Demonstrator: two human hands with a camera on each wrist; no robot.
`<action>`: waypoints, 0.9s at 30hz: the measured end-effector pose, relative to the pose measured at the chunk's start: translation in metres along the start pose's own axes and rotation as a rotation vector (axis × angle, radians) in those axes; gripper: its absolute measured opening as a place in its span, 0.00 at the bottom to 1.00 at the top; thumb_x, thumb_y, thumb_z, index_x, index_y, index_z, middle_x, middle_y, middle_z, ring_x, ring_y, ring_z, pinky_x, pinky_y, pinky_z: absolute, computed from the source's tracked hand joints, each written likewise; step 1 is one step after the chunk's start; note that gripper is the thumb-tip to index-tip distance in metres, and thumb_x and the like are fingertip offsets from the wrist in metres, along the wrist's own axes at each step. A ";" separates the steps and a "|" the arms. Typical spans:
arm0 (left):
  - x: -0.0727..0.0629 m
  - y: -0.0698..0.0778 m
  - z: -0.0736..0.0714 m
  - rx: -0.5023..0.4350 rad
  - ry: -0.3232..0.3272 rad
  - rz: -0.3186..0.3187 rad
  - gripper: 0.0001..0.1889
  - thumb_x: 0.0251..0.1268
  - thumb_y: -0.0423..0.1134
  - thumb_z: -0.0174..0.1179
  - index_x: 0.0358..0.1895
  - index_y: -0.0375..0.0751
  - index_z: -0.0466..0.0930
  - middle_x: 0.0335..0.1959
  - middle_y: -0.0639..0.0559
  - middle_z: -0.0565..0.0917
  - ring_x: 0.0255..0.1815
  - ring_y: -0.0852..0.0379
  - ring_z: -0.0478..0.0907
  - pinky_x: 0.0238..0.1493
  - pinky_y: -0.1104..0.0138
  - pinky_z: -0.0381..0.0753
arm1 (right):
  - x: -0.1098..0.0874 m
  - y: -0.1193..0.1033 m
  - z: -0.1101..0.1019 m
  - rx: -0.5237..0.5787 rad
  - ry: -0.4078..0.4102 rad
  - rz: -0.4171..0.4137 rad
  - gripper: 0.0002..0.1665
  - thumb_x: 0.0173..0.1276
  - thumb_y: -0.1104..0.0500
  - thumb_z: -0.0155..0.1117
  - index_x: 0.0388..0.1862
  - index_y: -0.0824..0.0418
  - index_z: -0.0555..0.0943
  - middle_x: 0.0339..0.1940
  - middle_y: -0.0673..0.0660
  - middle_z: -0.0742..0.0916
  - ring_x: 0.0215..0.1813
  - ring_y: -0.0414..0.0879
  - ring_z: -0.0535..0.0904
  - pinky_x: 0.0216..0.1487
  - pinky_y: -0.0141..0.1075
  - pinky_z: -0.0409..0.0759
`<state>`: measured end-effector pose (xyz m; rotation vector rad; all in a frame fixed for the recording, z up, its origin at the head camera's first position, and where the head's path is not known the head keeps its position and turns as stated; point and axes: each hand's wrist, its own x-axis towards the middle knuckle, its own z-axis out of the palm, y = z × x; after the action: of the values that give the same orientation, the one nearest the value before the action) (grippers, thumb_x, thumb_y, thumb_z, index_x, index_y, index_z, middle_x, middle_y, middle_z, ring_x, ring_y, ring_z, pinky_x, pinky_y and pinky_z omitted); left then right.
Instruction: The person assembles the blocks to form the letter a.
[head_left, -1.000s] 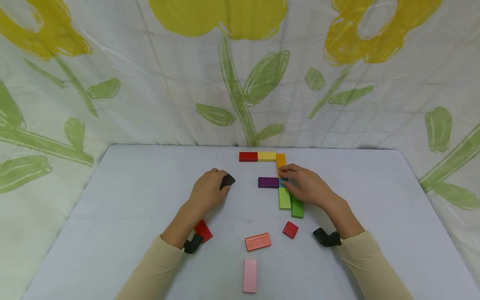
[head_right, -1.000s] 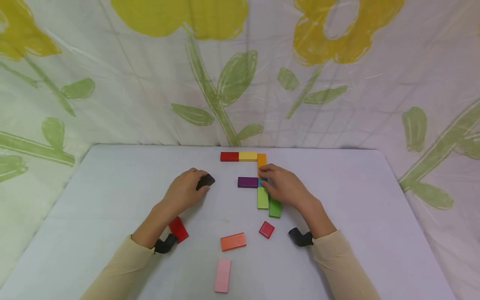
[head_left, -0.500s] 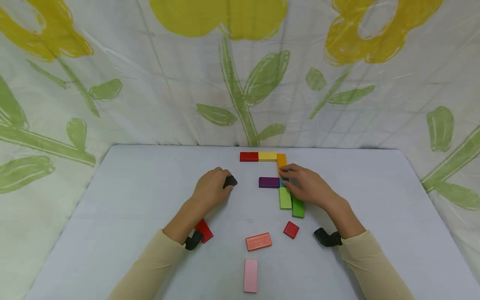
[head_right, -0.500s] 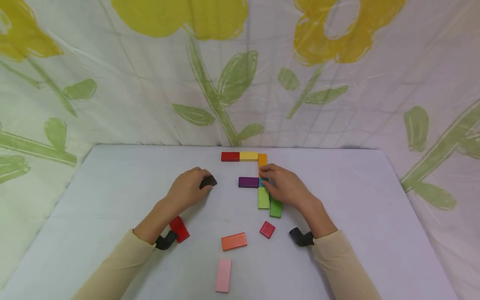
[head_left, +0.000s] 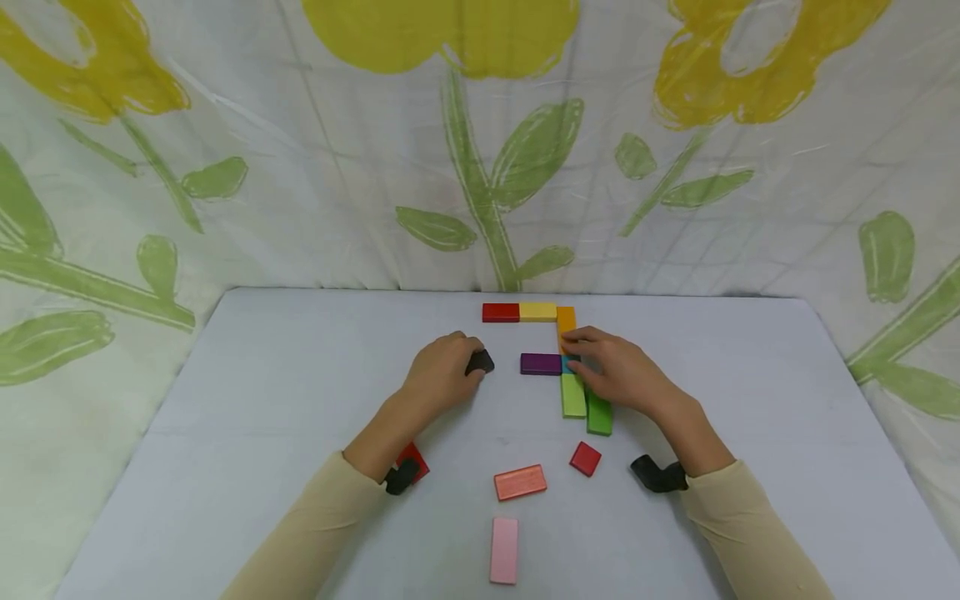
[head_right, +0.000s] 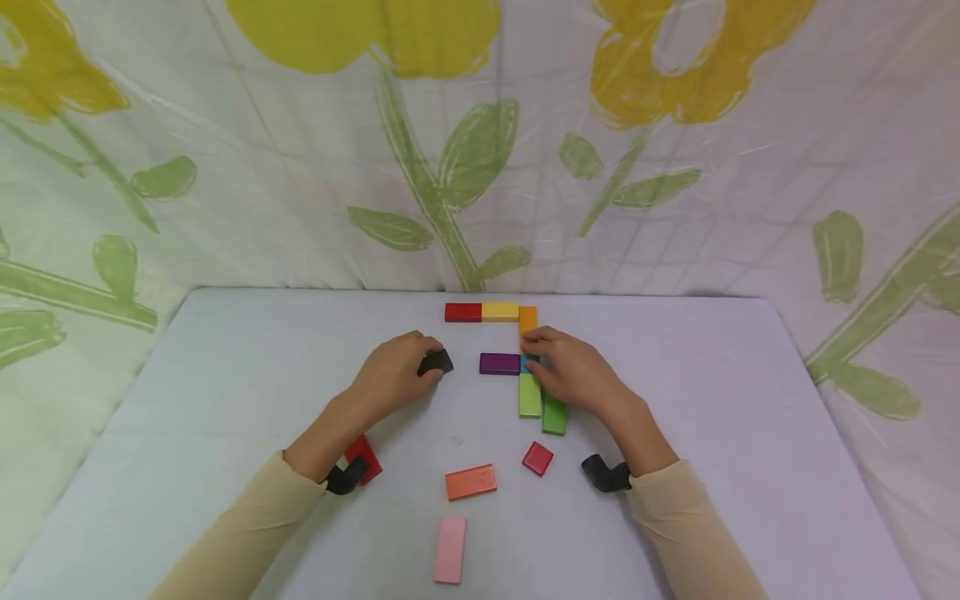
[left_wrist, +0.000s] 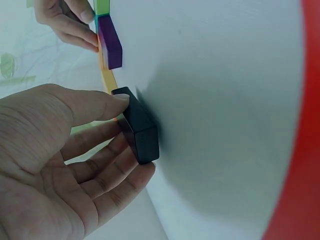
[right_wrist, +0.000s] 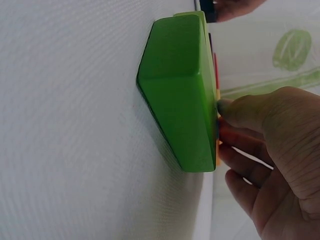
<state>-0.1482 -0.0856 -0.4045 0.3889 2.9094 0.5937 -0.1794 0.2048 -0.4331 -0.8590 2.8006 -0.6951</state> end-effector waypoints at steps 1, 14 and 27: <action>0.001 0.001 0.000 0.001 -0.001 0.006 0.17 0.71 0.36 0.68 0.60 0.36 0.86 0.51 0.40 0.88 0.49 0.47 0.84 0.54 0.54 0.87 | 0.000 0.000 0.000 -0.001 -0.001 0.001 0.25 0.78 0.57 0.66 0.70 0.64 0.81 0.72 0.61 0.83 0.73 0.60 0.80 0.72 0.57 0.80; 0.009 0.011 0.004 0.011 -0.031 0.056 0.14 0.72 0.36 0.68 0.57 0.37 0.87 0.49 0.41 0.88 0.47 0.48 0.83 0.53 0.54 0.86 | 0.001 -0.002 -0.002 -0.001 -0.006 0.012 0.25 0.78 0.57 0.66 0.71 0.64 0.80 0.72 0.61 0.83 0.73 0.60 0.80 0.72 0.57 0.79; 0.016 0.018 0.010 0.019 -0.057 0.091 0.15 0.72 0.36 0.68 0.58 0.38 0.87 0.51 0.42 0.89 0.50 0.48 0.83 0.56 0.55 0.85 | 0.001 -0.002 0.000 0.002 -0.008 0.012 0.25 0.78 0.57 0.66 0.71 0.63 0.81 0.72 0.61 0.83 0.73 0.59 0.80 0.73 0.57 0.79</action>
<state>-0.1574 -0.0616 -0.4083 0.5347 2.8575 0.5582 -0.1795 0.2031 -0.4324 -0.8415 2.7954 -0.6906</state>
